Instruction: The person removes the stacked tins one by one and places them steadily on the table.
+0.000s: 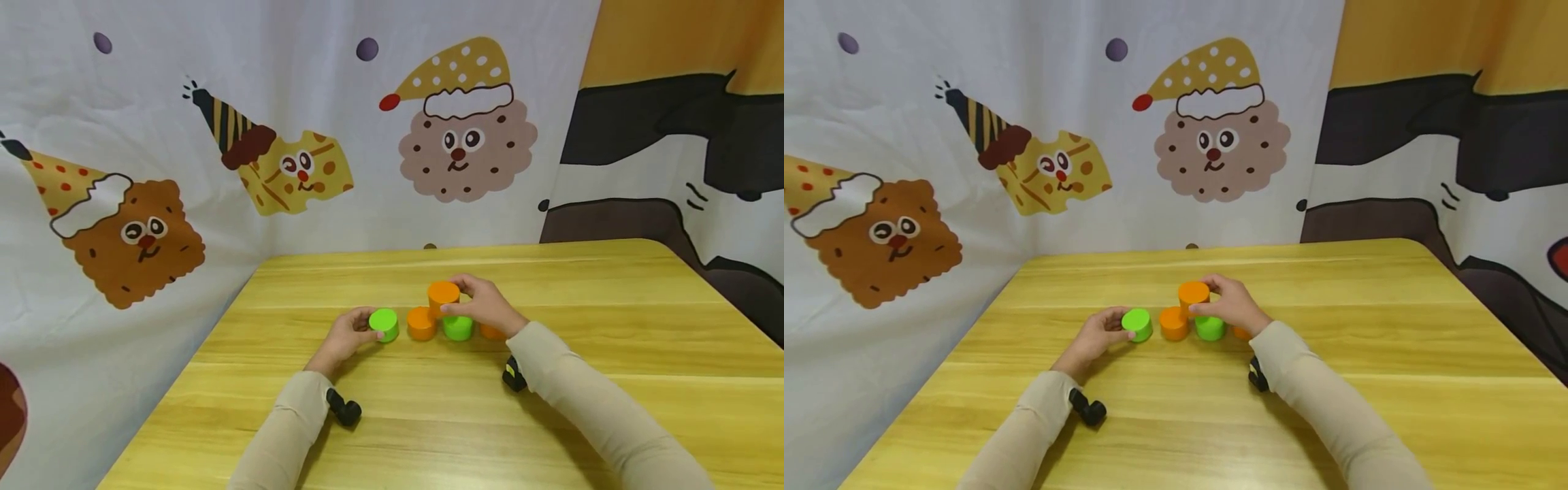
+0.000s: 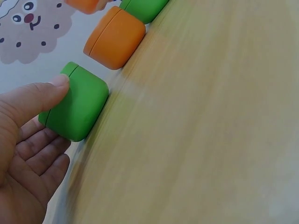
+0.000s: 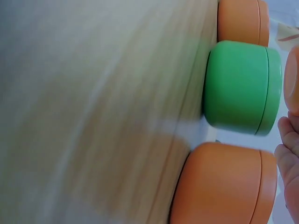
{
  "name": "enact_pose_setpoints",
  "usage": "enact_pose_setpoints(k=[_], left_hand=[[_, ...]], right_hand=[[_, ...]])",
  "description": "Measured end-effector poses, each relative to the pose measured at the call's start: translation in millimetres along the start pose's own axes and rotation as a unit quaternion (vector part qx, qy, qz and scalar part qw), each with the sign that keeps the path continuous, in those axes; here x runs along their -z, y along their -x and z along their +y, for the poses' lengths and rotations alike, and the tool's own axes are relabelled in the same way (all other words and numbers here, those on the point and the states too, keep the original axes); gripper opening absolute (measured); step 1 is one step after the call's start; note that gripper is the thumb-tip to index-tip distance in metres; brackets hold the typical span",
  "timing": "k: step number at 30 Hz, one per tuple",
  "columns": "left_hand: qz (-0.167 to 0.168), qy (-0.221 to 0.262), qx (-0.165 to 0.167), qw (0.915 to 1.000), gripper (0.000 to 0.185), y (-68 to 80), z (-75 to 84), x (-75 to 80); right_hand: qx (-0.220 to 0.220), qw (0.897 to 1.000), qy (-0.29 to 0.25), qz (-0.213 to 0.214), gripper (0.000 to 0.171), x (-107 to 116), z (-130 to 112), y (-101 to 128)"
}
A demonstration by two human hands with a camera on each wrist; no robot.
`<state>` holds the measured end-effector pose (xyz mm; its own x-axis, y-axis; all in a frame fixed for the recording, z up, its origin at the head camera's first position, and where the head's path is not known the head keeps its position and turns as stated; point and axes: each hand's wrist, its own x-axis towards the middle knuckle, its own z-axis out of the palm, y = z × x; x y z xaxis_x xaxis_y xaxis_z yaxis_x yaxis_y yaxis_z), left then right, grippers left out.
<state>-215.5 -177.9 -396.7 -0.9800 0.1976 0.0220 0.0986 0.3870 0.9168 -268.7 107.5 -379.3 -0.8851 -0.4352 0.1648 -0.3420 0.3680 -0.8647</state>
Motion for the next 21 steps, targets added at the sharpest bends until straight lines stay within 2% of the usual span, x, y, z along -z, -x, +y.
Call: enact_pose_setpoints(k=[3, 5, 17, 21], left_hand=[[-0.001, 0.006, 0.009, 0.9999, 0.046, 0.1, 0.0, 0.2], [-0.002, 0.007, 0.009, 0.9999, 0.046, 0.1, -0.4, 0.1], [0.000, -0.002, 0.008, 1.0000, 0.045, -1.0, -2.6, -0.9], [0.006, 0.002, 0.011, 0.9999, 0.046, -8.4, -16.0, -0.5]], right_hand=[[-0.007, 1.000, 0.002, 0.009, 0.053, 4.6, 2.7, 2.9], [-0.015, 1.000, -0.002, 0.015, 0.056, 7.3, 13.6, 0.6], [-0.039, 0.999, -0.003, 0.035, 0.060, 27.0, 19.6, 14.5], [-0.041, 0.998, 0.007, 0.044, 0.060, 33.5, 22.5, 17.6]])
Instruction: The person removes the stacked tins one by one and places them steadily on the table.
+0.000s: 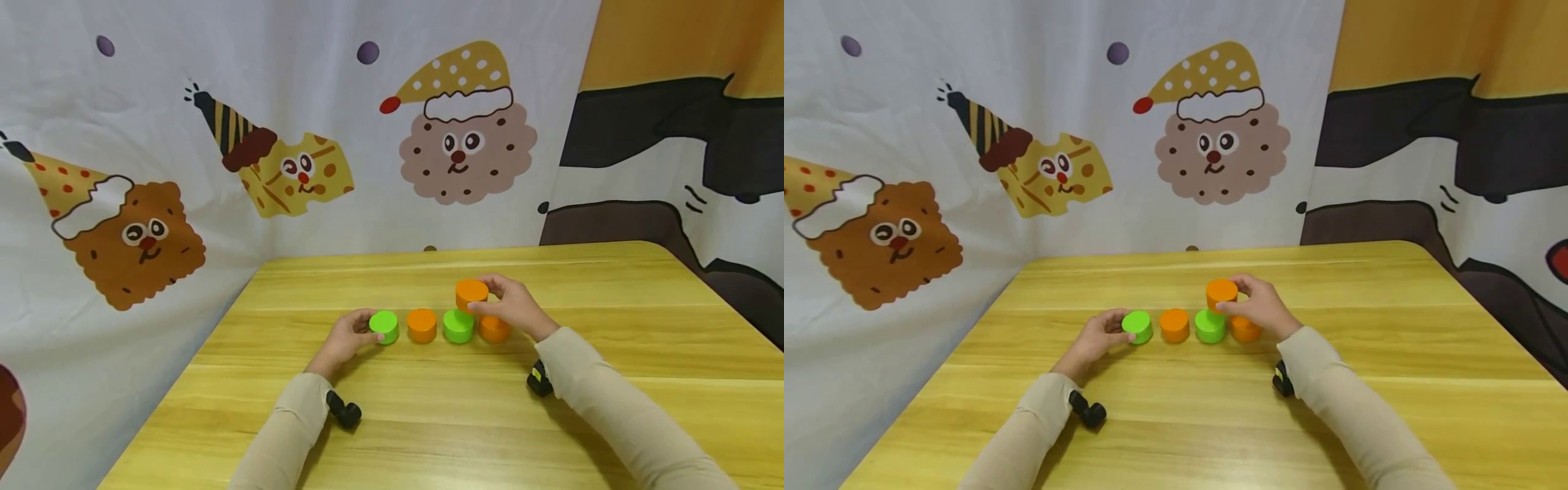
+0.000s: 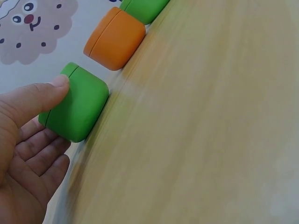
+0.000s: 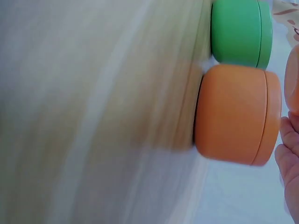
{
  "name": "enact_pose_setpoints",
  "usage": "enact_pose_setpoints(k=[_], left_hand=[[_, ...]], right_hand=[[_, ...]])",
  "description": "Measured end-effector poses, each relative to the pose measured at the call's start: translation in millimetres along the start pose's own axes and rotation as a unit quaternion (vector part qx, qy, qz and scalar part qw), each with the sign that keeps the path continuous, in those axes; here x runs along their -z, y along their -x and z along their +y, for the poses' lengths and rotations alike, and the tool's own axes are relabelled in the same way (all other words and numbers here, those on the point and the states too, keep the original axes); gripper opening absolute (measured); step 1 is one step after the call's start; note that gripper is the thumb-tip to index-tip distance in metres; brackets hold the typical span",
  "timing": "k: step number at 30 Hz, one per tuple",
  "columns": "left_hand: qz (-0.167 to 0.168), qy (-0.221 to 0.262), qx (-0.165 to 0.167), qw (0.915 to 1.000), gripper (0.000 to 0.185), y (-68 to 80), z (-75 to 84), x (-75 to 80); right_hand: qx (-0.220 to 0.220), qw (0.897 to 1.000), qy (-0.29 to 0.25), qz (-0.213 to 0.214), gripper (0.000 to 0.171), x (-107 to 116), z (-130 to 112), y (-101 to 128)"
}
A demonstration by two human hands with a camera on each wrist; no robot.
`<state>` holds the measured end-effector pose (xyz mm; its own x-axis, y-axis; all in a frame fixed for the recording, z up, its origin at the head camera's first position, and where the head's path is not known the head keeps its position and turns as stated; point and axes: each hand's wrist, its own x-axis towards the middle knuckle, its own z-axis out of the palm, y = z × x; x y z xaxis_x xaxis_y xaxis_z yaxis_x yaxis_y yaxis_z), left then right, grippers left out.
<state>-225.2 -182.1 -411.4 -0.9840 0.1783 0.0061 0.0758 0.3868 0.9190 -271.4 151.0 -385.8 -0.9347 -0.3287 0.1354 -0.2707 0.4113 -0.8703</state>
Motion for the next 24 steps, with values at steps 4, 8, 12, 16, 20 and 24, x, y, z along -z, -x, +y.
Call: enact_pose_setpoints(k=[4, 8, 12, 16, 20, 24], left_hand=[[0.007, 0.001, 0.003, 1.0000, 0.046, -6.4, -12.0, -0.4], [0.011, -0.003, 0.003, 0.9999, 0.045, -8.1, -14.4, -0.8], [0.013, -0.004, 0.004, 0.9999, 0.045, -8.3, -15.0, -1.1], [0.011, 0.001, 0.006, 0.9999, 0.046, -8.0, -15.1, -0.6], [0.002, 0.007, 0.001, 1.0000, 0.046, -2.6, -5.6, 0.6], [-0.010, 0.002, -0.001, 1.0000, 0.046, 5.0, 9.2, 1.3]], right_hand=[[-0.003, 1.000, 0.004, 0.006, 0.061, 5.2, 2.3, 3.1], [-0.007, 1.000, 0.005, 0.012, 0.060, 9.8, 4.5, 6.2], [-0.010, 1.000, 0.007, 0.016, 0.061, 14.4, 7.7, 9.0], [-0.010, 1.000, 0.013, 0.021, 0.062, 19.4, 11.8, 12.2], [-0.006, 1.000, 0.010, 0.023, 0.062, 25.0, 16.6, 16.6], [-0.010, 1.000, 0.010, 0.026, 0.061, 30.9, 21.0, 23.6]])
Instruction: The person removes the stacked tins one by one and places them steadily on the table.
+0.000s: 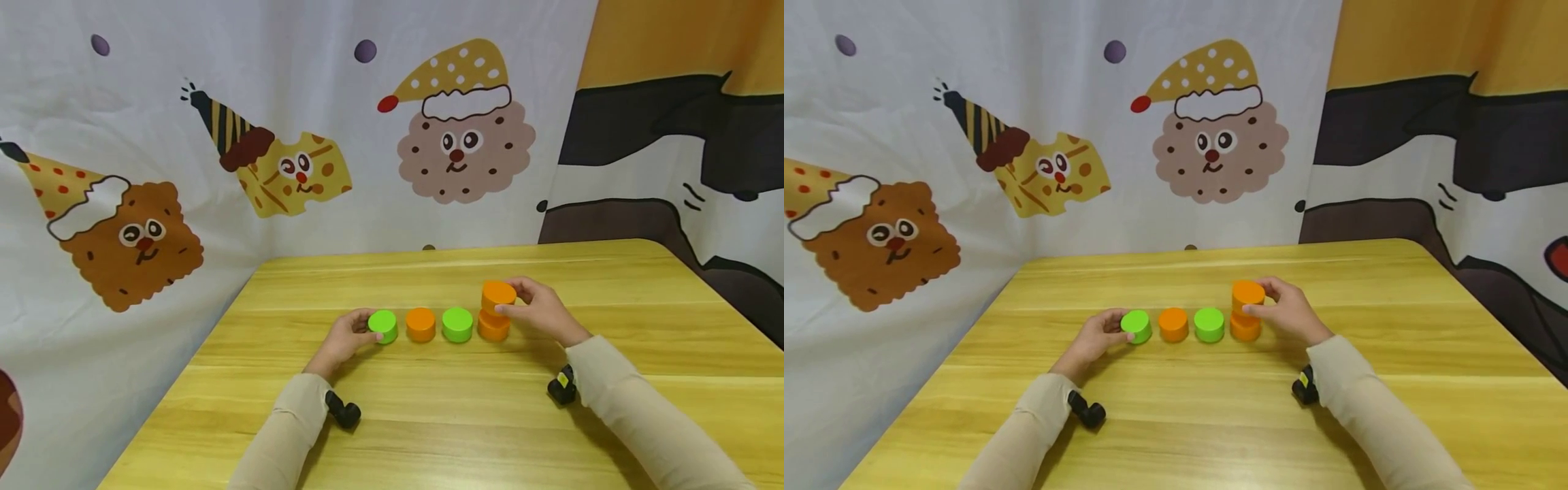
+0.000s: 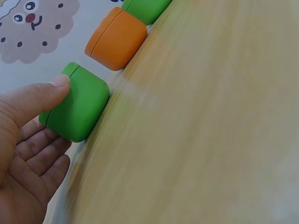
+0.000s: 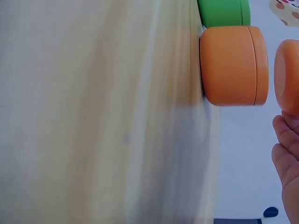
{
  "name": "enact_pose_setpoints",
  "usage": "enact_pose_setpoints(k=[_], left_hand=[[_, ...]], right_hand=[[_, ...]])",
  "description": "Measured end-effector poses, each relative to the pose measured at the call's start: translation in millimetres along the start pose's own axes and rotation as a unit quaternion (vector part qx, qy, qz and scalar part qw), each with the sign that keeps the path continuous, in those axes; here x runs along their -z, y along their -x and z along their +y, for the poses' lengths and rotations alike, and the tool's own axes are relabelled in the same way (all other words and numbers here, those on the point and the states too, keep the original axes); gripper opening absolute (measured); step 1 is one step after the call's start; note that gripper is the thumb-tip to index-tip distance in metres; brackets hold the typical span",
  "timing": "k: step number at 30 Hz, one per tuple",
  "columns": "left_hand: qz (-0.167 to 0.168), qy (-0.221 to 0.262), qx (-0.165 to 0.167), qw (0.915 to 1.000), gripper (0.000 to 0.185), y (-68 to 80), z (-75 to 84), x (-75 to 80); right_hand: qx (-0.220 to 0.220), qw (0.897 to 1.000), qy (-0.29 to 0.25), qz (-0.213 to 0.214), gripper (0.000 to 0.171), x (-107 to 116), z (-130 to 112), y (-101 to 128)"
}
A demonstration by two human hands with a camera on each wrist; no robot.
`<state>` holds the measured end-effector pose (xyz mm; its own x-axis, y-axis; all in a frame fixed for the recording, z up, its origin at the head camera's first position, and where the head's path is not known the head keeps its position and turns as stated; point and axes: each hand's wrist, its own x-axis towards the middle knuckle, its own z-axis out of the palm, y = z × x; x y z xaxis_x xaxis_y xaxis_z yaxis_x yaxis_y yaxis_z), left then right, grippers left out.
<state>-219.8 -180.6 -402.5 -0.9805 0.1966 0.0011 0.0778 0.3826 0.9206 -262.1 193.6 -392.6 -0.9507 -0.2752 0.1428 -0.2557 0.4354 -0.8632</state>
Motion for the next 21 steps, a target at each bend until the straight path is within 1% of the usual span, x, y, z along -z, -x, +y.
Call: enact_pose_setpoints(k=[1, 5, 13, 14, 17, 19, 21], left_hand=[[-0.001, -0.001, 0.000, 1.0000, 0.046, 1.7, 3.0, 0.0], [-0.002, 0.002, 0.006, 1.0000, 0.046, 2.9, 5.3, 0.1], [0.007, 0.004, 0.003, 1.0000, 0.045, 2.8, 4.8, -0.3], [0.009, 0.004, 0.004, 0.9999, 0.045, 1.7, 2.5, -0.3], [0.018, 0.002, 0.006, 0.9998, 0.046, -5.1, -11.0, -1.0], [0.017, -0.001, 0.007, 0.9998, 0.045, -5.3, -11.5, -1.0], [0.018, 0.001, 0.006, 0.9998, 0.046, -7.9, -16.4, -1.3]], right_hand=[[-0.001, 1.000, 0.002, 0.001, 0.061, 1.4, 0.8, 1.8], [-0.003, 1.000, 0.011, 0.004, 0.062, 7.5, 4.6, 8.0], [0.001, 1.000, 0.021, 0.016, 0.062, 17.0, 12.7, 14.7], [0.000, 1.000, 0.023, 0.018, 0.062, 17.7, 13.7, 15.4], [-0.002, 0.999, 0.025, 0.023, 0.062, 19.8, 16.7, 17.2], [0.000, 0.999, 0.033, 0.026, 0.061, 21.2, 17.9, 18.7], [0.001, 0.998, 0.048, 0.031, 0.059, 22.6, 19.3, 20.5]])
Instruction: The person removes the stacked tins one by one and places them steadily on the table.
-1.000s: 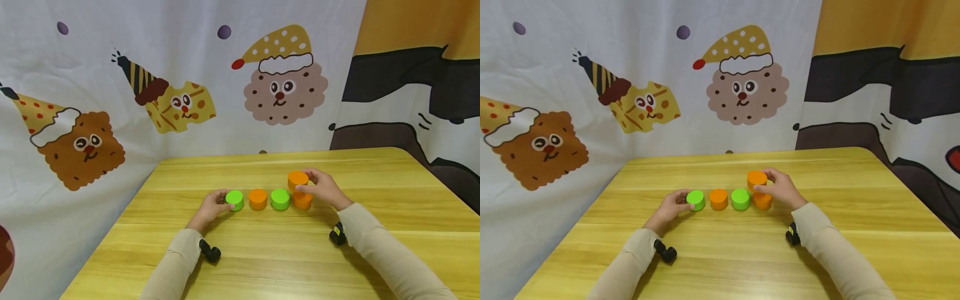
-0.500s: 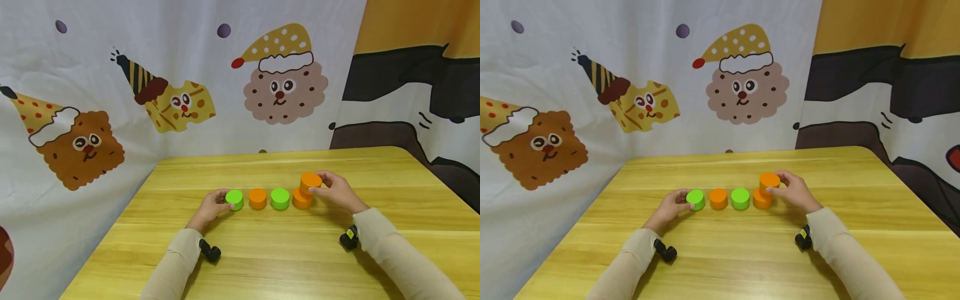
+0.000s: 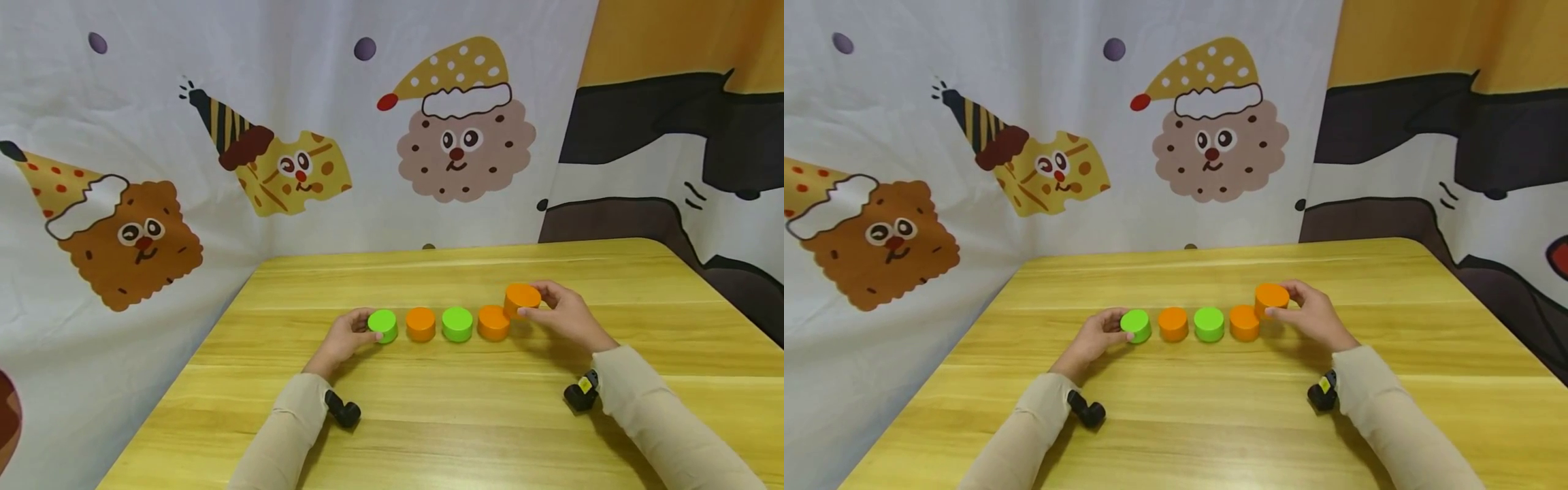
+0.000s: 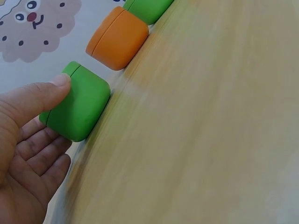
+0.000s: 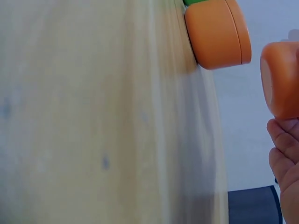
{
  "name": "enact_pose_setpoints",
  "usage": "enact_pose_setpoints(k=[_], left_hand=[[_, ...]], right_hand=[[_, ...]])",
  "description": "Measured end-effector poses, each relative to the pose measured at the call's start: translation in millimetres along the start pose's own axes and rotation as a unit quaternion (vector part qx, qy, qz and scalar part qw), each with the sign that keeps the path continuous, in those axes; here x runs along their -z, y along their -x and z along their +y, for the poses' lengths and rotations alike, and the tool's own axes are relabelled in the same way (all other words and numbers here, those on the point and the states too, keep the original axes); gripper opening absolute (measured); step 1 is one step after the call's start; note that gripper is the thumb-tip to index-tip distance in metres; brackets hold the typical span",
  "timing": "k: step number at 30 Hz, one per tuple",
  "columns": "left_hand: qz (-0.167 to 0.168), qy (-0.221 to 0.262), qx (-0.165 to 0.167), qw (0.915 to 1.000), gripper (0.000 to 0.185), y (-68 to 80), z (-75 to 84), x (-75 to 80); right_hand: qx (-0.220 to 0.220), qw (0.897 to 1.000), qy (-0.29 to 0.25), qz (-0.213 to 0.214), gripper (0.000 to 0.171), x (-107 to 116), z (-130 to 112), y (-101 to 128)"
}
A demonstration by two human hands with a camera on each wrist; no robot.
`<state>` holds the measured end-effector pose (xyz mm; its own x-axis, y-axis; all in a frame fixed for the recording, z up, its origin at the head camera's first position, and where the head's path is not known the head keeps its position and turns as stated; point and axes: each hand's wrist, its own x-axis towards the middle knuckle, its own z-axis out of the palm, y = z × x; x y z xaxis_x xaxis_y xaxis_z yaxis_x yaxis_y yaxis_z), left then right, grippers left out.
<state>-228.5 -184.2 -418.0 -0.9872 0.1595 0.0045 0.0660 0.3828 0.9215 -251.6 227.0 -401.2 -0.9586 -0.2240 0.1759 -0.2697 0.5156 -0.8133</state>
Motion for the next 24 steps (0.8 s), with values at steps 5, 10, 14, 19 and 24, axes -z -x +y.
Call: enact_pose_setpoints(k=[5, 10, 14, 19, 24], left_hand=[[0.003, 0.005, 0.001, 1.0000, 0.047, -4.9, -8.8, -1.2], [0.004, 0.000, 0.001, 1.0000, 0.046, -6.6, -10.0, -1.7], [0.004, 0.007, 0.003, 1.0000, 0.046, -6.3, -6.7, -1.1], [-0.009, 0.010, -0.003, 0.9999, 0.046, 2.8, 10.3, 0.4], [-0.011, 0.002, -0.005, 0.9999, 0.044, 11.8, 24.5, -0.7]], right_hand=[[-0.006, 1.000, 0.009, 0.002, 0.057, 3.4, 2.6, 4.6], [-0.028, 1.000, -0.002, -0.009, 0.065, 8.6, 5.9, 5.7], [-0.045, 0.999, 0.001, -0.018, 0.067, 11.1, 8.1, 5.7], [-0.061, 0.997, 0.027, -0.033, 0.067, 10.8, 10.2, 6.3], [-0.072, 0.995, 0.034, -0.054, 0.066, 9.3, 10.8, 8.6]])
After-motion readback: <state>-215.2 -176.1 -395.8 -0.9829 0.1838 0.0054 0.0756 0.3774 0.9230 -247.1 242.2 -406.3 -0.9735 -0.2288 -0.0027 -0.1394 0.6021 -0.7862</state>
